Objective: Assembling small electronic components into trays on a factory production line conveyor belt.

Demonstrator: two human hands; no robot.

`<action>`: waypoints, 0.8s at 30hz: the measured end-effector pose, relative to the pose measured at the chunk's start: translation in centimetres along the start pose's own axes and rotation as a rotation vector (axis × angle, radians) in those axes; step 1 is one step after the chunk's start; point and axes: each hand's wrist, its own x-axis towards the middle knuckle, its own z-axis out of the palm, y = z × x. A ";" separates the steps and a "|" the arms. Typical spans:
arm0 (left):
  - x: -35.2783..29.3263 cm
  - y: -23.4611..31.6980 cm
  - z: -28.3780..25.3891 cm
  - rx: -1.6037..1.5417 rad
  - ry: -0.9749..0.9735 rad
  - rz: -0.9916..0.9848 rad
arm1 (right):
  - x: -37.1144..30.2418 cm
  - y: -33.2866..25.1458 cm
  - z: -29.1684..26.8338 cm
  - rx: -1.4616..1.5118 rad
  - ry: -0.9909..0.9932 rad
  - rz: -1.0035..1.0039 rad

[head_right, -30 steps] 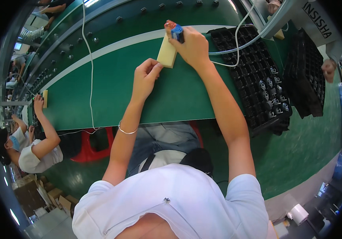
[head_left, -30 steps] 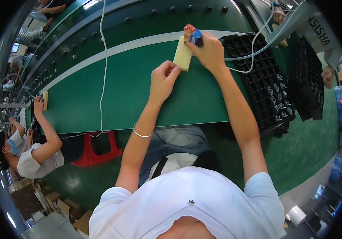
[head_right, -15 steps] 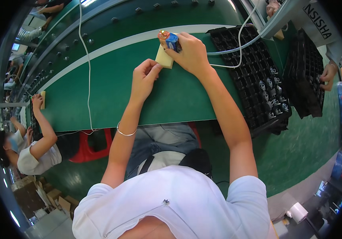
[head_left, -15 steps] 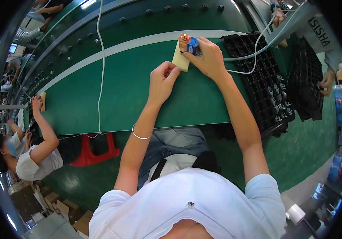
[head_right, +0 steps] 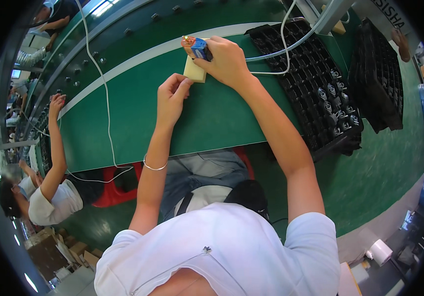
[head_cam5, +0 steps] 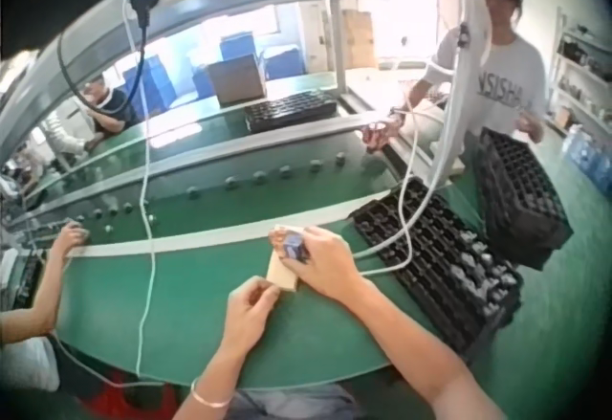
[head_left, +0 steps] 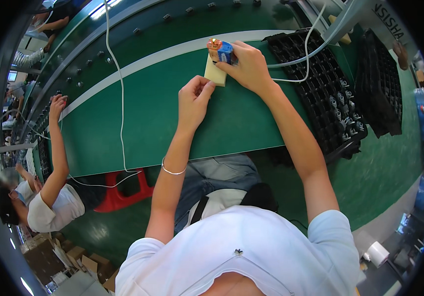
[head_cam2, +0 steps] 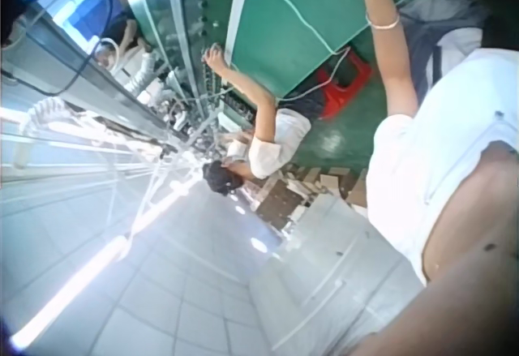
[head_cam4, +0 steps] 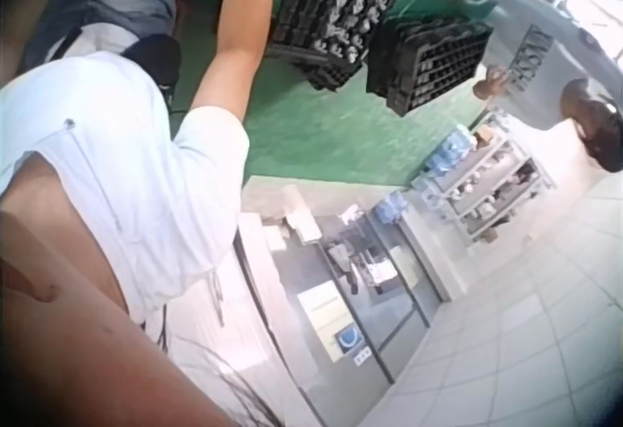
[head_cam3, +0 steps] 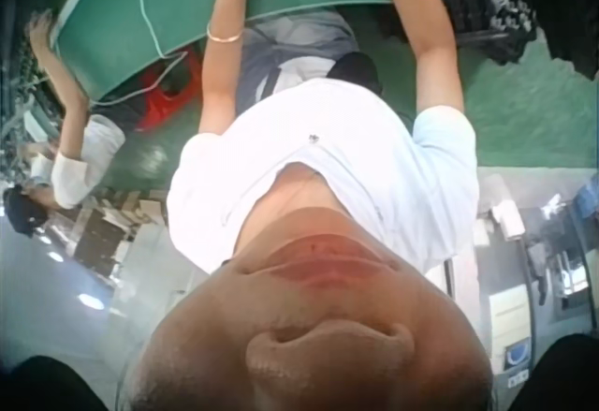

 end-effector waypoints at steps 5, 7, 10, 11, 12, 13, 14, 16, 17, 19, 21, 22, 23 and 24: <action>0.0 0.0 -0.1 0.015 -0.006 0.016 | 0.6 0.3 0.6 -0.035 -0.025 0.018; 0.1 0.1 -0.2 0.022 -0.006 0.023 | 0.7 0.3 0.5 -0.016 -0.019 -0.007; 0.0 0.2 -0.3 -0.002 -0.012 -0.022 | 0.0 0.3 0.0 0.011 -0.015 0.002; 0.0 0.3 -0.2 -0.008 -0.014 -0.016 | 0.0 0.4 -0.1 0.011 -0.011 0.006; 0.1 0.3 -0.2 -0.013 -0.018 -0.009 | 0.1 0.5 -0.1 -0.001 -0.015 -0.003; 0.1 0.4 -0.1 -0.011 -0.024 -0.009 | 0.1 0.5 -0.1 -0.012 -0.019 -0.011; 0.0 0.4 -0.1 -0.007 -0.023 -0.011 | -0.1 0.6 -0.1 -0.013 -0.016 -0.006; 0.0 0.5 -0.1 -0.003 -0.023 -0.016 | -0.3 0.5 -0.2 0.021 -0.012 -0.005; 0.0 0.5 -0.1 0.000 -0.026 -0.013 | -0.3 0.6 -0.2 0.021 -0.011 -0.002; 0.0 0.5 -0.2 0.004 -0.028 -0.011 | -0.3 0.6 -0.3 0.004 -0.033 0.003; 0.0 0.4 -0.2 0.003 -0.033 -0.012 | -0.3 0.5 -0.2 0.006 -0.030 0.003; 0.1 0.4 -0.2 0.004 -0.034 -0.013 | -0.3 0.5 -0.2 0.008 -0.026 0.002; 0.1 0.3 -0.2 0.006 -0.036 -0.011 | -0.3 0.5 -0.3 0.009 -0.026 0.003; 0.1 0.4 -0.2 0.010 -0.038 -0.008 | -0.3 0.5 -0.3 0.002 -0.031 0.007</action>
